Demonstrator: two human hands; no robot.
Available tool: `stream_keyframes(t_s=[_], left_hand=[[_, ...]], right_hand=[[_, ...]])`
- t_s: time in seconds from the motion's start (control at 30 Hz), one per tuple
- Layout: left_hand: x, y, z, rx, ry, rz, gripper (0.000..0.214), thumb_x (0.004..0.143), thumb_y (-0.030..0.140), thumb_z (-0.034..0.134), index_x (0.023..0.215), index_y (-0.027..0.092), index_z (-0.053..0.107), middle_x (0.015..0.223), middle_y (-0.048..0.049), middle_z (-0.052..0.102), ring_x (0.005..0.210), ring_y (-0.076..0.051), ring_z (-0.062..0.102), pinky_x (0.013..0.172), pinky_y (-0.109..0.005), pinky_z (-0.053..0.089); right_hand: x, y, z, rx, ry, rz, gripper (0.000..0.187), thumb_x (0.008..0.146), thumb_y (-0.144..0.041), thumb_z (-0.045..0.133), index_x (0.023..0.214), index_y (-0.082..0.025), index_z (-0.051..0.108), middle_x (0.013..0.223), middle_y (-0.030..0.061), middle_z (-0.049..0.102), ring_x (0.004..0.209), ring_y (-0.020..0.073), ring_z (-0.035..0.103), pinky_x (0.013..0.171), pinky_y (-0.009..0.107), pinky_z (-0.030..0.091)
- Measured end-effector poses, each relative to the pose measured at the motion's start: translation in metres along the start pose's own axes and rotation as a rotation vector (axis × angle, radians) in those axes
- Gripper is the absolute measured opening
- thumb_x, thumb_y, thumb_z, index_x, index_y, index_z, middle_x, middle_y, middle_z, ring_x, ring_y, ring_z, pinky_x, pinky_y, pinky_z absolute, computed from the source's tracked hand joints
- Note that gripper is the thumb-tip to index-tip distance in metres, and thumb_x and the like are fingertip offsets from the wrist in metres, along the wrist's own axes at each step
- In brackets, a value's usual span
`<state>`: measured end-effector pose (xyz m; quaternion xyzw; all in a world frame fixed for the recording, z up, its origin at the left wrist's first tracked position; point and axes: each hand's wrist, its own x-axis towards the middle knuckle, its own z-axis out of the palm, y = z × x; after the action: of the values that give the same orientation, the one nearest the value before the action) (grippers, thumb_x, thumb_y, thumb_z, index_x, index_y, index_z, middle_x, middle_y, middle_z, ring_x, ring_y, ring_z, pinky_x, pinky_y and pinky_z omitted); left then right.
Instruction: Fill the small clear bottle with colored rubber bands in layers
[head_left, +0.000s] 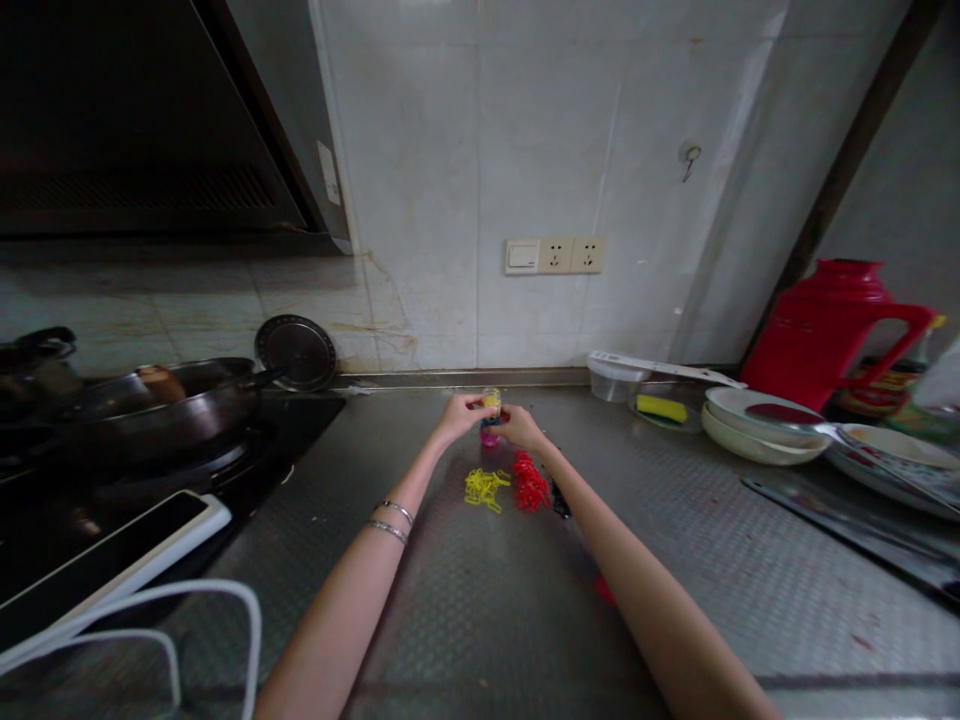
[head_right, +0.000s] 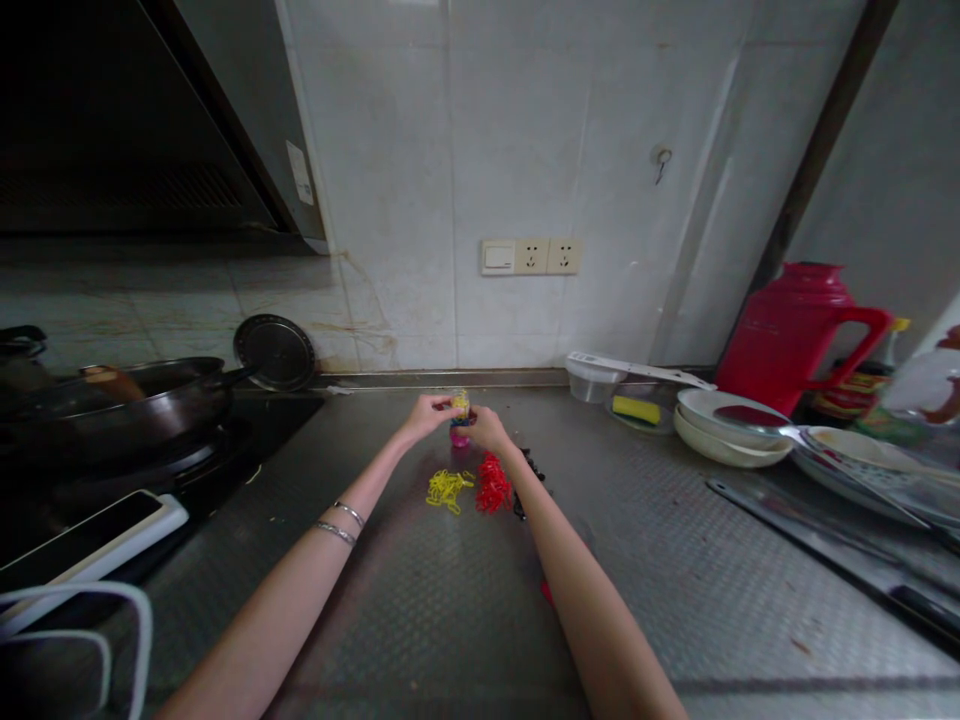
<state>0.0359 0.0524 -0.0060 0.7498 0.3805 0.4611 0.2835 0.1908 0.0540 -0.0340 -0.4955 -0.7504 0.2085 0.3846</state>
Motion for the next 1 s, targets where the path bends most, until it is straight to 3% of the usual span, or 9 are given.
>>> stream_keyframes(t_s=[0.17, 0.4, 0.5, 0.63, 0.8, 0.9, 1.0], left_hand=[[0.001, -0.002, 0.001, -0.039, -0.012, -0.001, 0.032, 0.064, 0.032, 0.063, 0.087, 0.011, 0.067, 0.086, -0.0076, 0.067, 0.072, -0.017, 0.058, 0.068, -0.028, 0.043], [0.003, 0.006, 0.003, -0.105, -0.017, -0.064, 0.028, 0.062, 0.030, 0.065, 0.083, 0.011, 0.067, 0.083, -0.0074, 0.067, 0.073, -0.016, 0.058, 0.069, -0.028, 0.044], [0.006, 0.018, -0.007, -0.060, -0.096, -0.111, 0.029, 0.058, 0.027, 0.067, 0.082, 0.011, 0.067, 0.081, -0.0072, 0.067, 0.072, -0.016, 0.058, 0.069, -0.028, 0.043], [0.006, 0.040, -0.026, 0.095, -0.086, -0.161, 0.035, 0.050, 0.026, 0.071, 0.080, 0.010, 0.068, 0.076, -0.0073, 0.067, 0.068, -0.016, 0.057, 0.064, -0.027, 0.043], [-0.006, 0.052, -0.042, 0.170, -0.444, -0.132, 0.020, 0.055, 0.032, 0.066, 0.064, 0.014, 0.068, 0.054, -0.0028, 0.062, 0.045, -0.010, 0.049, 0.045, -0.020, 0.036], [-0.020, 0.047, -0.043, 0.205, -0.508, -0.224, 0.019, 0.048, 0.032, 0.070, 0.057, 0.015, 0.067, 0.047, -0.0011, 0.059, 0.037, -0.008, 0.045, 0.038, -0.018, 0.031], [-0.036, 0.041, -0.040, 0.268, -0.679, -0.384, 0.029, 0.040, 0.032, 0.073, 0.064, 0.016, 0.066, 0.048, -0.0008, 0.060, 0.038, -0.010, 0.048, 0.037, -0.018, 0.032]], right_hand=[[-0.004, -0.001, 0.003, -0.149, 0.070, -0.001, 0.030, 0.058, -0.038, 0.060, 0.074, -0.013, 0.062, 0.062, -0.0001, 0.058, 0.057, 0.0116, 0.050, 0.051, 0.020, 0.034], [-0.004, -0.002, 0.001, -0.127, 0.047, 0.006, 0.030, 0.059, -0.036, 0.060, 0.079, -0.015, 0.063, 0.063, -0.0008, 0.059, 0.059, 0.0115, 0.051, 0.052, 0.019, 0.035], [-0.005, -0.005, 0.000, -0.133, 0.040, 0.023, 0.030, 0.059, -0.036, 0.060, 0.079, -0.014, 0.064, 0.065, -0.0002, 0.060, 0.061, 0.0121, 0.052, 0.054, 0.019, 0.036], [-0.007, -0.008, -0.001, -0.114, 0.019, 0.040, 0.032, 0.059, -0.037, 0.061, 0.081, -0.015, 0.063, 0.068, -0.0001, 0.061, 0.064, 0.0129, 0.053, 0.056, 0.019, 0.037], [-0.007, -0.004, 0.001, -0.069, 0.022, 0.037, 0.032, 0.059, -0.037, 0.062, 0.082, -0.015, 0.062, 0.071, 0.0001, 0.061, 0.066, 0.0131, 0.054, 0.058, 0.020, 0.039], [-0.005, -0.001, 0.002, -0.073, 0.031, 0.039, 0.031, 0.059, -0.037, 0.063, 0.081, -0.015, 0.062, 0.071, 0.0008, 0.062, 0.066, 0.0131, 0.054, 0.058, 0.020, 0.039], [-0.003, 0.000, 0.002, -0.081, 0.038, 0.036, 0.032, 0.058, -0.039, 0.063, 0.079, -0.015, 0.062, 0.070, 0.0010, 0.062, 0.065, 0.0127, 0.053, 0.057, 0.020, 0.038]])
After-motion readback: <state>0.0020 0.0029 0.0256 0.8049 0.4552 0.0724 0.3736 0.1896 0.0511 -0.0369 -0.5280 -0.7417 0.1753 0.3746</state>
